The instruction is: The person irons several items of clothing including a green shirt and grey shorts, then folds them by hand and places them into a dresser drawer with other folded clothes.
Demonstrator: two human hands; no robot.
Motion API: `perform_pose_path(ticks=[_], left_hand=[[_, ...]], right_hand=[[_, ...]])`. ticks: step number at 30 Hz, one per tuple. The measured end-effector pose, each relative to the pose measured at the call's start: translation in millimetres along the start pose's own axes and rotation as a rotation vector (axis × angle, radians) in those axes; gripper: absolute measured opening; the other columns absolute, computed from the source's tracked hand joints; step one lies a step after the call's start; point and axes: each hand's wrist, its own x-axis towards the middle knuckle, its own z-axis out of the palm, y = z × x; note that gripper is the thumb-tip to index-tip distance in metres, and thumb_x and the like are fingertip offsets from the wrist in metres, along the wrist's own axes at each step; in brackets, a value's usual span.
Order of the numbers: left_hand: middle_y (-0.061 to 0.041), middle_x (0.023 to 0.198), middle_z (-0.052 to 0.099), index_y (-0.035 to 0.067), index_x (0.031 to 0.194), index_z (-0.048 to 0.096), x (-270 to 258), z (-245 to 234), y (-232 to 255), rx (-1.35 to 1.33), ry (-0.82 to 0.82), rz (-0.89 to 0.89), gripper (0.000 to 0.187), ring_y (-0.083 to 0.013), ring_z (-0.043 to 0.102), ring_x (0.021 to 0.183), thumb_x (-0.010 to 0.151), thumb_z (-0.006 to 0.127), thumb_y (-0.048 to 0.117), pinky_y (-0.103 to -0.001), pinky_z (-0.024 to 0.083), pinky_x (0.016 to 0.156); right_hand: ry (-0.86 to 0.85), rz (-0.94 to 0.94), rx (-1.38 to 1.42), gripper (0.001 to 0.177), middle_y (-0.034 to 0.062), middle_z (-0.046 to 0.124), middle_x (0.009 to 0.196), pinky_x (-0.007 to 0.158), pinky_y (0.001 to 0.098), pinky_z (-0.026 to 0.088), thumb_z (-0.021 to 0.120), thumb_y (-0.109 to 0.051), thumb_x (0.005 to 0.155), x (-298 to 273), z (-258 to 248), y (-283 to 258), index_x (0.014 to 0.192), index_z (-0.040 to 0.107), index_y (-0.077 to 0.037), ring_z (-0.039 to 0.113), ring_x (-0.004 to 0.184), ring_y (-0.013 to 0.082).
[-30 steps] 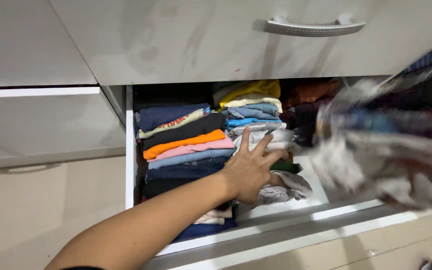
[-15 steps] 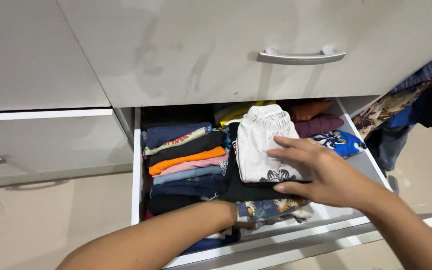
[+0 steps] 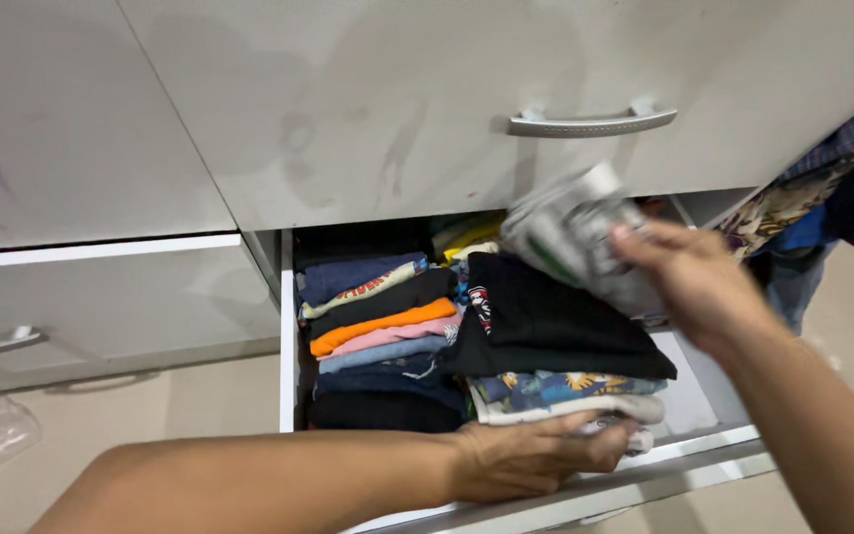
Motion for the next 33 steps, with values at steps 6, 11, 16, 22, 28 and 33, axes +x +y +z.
perform_pose_path(ticks=[6, 11, 16, 22, 28, 33], left_hand=[[-0.007, 0.166, 0.035, 0.012, 0.131, 0.072, -2.5, -4.6, -7.2, -0.019, 0.037, -0.036, 0.054, -0.028, 0.016, 0.156, 0.085, 0.056, 0.036, -0.054, 0.019, 0.129], [-0.011, 0.163, 0.041, 0.01, 0.129, 0.074, 1.6, 1.3, -3.2, -0.137, 0.06, -0.077, 0.048, -0.0303, 0.016, 0.158, 0.089, 0.06, 0.032, -0.053, 0.022, 0.131], [-0.009, 0.162, 0.042, 0.012, 0.116, 0.078, 1.7, 5.1, -4.2, -0.188, 0.026, -0.02, 0.039, -0.029, 0.018, 0.157, 0.087, 0.06, 0.031, -0.051, 0.022, 0.13], [-0.008, 0.16, 0.042, 0.01, 0.137, 0.068, 2.1, 12.0, 4.4, -0.143, 0.033, -0.04, 0.055, -0.0312, 0.015, 0.158, 0.09, 0.055, 0.034, -0.052, 0.017, 0.132], [-0.007, 0.16, 0.041, 0.011, 0.138, 0.066, 5.8, 10.2, 2.7, -0.182, -0.023, 0.006, 0.056, -0.0308, 0.015, 0.157, 0.089, 0.054, 0.035, -0.053, 0.013, 0.131], [-0.012, 0.163, 0.039, 0.011, 0.13, 0.068, 5.6, 4.2, -4.6, -0.188, -0.069, 0.033, 0.049, -0.031, 0.015, 0.155, 0.09, 0.053, 0.034, -0.053, 0.013, 0.129]], right_hand=[[0.197, -0.107, -0.203, 0.028, 0.0093, 0.074, 0.099, 0.074, 0.0367, 0.06, 0.065, -0.025, 0.098, 21.4, -99.8, 1.2, 0.118, 0.069, -0.005, 0.071, 0.081, 0.0193], [-0.063, 0.18, -0.925, 0.033, 0.0244, 0.073, 0.095, 0.065, 0.0519, 0.06, 0.065, -0.031, 0.104, 49.8, -171.8, 58.2, 0.128, 0.075, -0.011, 0.072, 0.077, 0.0376], [-0.142, -0.004, -1.4, 0.042, 0.0114, 0.079, 0.108, 0.084, 0.0413, 0.061, 0.071, -0.041, 0.091, 50.4, -137.8, 99.6, 0.129, 0.074, -0.024, 0.076, 0.096, 0.0286], [-0.322, -0.38, -0.952, 0.06, 0.0069, 0.071, 0.136, 0.095, 0.0394, 0.053, 0.079, -0.038, 0.085, -17.2, -53.6, 19.7, 0.142, 0.066, -0.024, 0.067, 0.122, 0.0279], [-0.492, -0.814, -0.975, 0.046, 0.0131, 0.069, 0.136, 0.092, 0.0349, 0.056, 0.077, -0.018, 0.08, -25.7, 13.6, 21.8, 0.125, 0.071, -0.011, 0.068, 0.115, 0.027], [-0.169, -0.367, -0.789, 0.027, 0.0106, 0.078, 0.091, 0.077, 0.0354, 0.056, 0.071, -0.015, 0.092, 1.0, -13.5, 14.3, 0.118, 0.075, -0.008, 0.068, 0.082, 0.0192]])
